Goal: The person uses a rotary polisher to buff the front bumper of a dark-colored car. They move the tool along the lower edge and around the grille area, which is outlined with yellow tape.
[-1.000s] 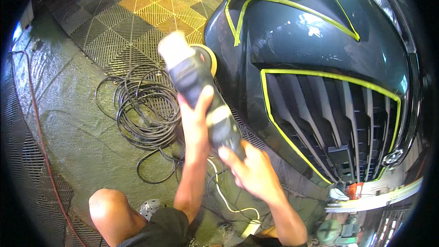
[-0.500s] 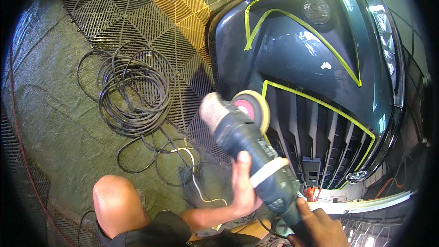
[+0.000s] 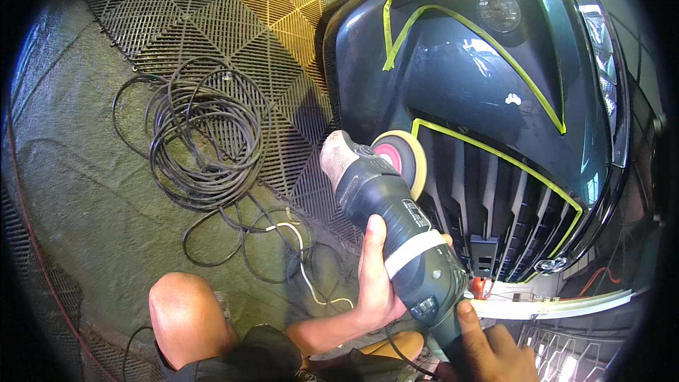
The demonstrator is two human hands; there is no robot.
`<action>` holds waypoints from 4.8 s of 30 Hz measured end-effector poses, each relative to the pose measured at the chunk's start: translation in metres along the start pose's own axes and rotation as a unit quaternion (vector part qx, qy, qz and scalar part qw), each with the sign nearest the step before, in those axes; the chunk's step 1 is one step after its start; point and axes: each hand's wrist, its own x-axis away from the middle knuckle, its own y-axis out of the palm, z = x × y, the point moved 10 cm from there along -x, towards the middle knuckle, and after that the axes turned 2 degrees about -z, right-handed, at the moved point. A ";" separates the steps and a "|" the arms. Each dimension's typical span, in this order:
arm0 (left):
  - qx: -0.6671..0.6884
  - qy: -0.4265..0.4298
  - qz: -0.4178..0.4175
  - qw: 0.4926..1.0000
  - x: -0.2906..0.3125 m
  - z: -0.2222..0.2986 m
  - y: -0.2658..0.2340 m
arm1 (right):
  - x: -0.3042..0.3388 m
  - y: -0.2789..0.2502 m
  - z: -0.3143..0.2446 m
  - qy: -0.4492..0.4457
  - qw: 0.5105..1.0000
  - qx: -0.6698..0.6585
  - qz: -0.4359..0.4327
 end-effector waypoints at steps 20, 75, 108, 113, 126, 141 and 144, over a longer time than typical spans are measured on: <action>0.002 0.091 -0.046 0.995 -0.060 0.051 0.081 | -0.021 -0.074 -0.018 -0.040 0.988 -0.017 0.147; 0.069 0.007 0.098 0.993 0.009 -0.009 -0.008 | -0.011 -0.017 -0.020 -0.010 0.997 0.077 0.022; 0.077 0.037 0.082 0.993 -0.006 0.003 0.001 | -0.015 -0.028 -0.016 -0.033 0.997 0.038 0.053; 0.059 0.065 0.092 0.992 -0.011 0.005 -0.002 | -0.013 -0.021 -0.004 -0.033 0.996 0.049 0.060; -0.343 0.255 -0.103 0.898 -0.002 0.053 0.051 | -0.052 0.126 0.093 -0.068 0.917 -0.388 0.057; -0.498 0.198 -0.107 0.838 -0.065 0.040 0.060 | -0.087 0.160 0.087 -0.082 0.799 -0.528 0.275; -0.500 0.205 -0.063 0.839 -0.079 0.071 0.043 | -0.100 0.134 0.075 -0.140 0.790 -0.422 0.422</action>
